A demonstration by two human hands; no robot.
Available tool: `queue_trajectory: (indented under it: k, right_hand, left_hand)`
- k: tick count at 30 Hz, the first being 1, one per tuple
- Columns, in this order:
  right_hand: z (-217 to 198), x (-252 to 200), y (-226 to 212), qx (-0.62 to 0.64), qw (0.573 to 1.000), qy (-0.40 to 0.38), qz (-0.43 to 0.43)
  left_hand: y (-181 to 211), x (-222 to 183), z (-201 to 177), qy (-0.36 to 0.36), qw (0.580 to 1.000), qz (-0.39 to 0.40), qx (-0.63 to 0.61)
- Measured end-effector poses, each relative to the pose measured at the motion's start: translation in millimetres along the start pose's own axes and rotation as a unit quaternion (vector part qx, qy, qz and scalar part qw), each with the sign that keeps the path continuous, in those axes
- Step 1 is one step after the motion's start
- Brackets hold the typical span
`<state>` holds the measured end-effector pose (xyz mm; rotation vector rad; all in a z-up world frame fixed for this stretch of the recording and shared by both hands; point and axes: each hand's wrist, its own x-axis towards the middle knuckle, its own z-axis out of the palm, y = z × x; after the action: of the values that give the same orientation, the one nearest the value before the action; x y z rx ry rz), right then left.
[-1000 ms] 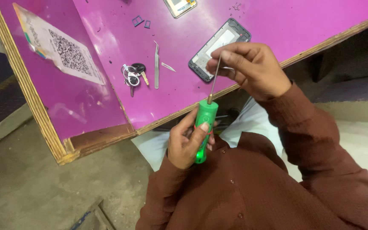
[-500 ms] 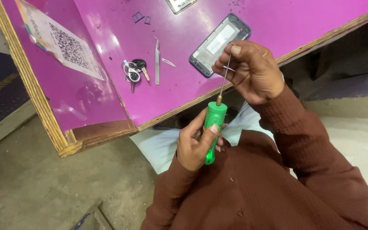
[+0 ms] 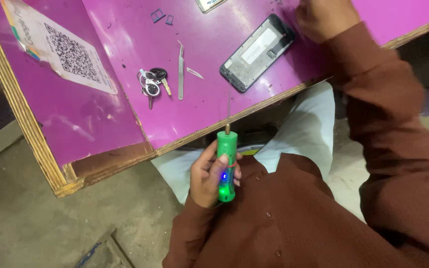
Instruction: The person uses a green electric screwdriver to remove screws from the back of a disassembled smartphone. They systematically unscrew multiple fasteners around the device's frame and battery area, then place the screwdriver down.
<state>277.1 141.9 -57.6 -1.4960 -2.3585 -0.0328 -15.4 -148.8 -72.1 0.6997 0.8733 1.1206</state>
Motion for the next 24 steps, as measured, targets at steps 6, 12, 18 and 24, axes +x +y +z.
queue_trajectory:
  k: [6, 12, 18, 24]
  right_hand:
    - [-44, 13, -23, 0.1, 0.967, -0.142, -0.186]
    - [-44, 9, -33, 0.116, 0.967, -0.193, -0.12]
    - [-22, -35, -51, 0.091, 0.991, -0.009, -0.097]
    - [14, -76, -112, 0.031, 0.994, 0.073, 0.07]
  left_hand:
    - [0, 6, -3, 0.009, 0.999, -0.011, -0.033]
    - [1, 8, 1, 0.008, 1.0, -0.011, -0.025]
    - [4, 19, 2, 0.001, 0.999, -0.022, -0.03]
    - [13, 37, 8, -0.04, 0.995, -0.054, -0.074]
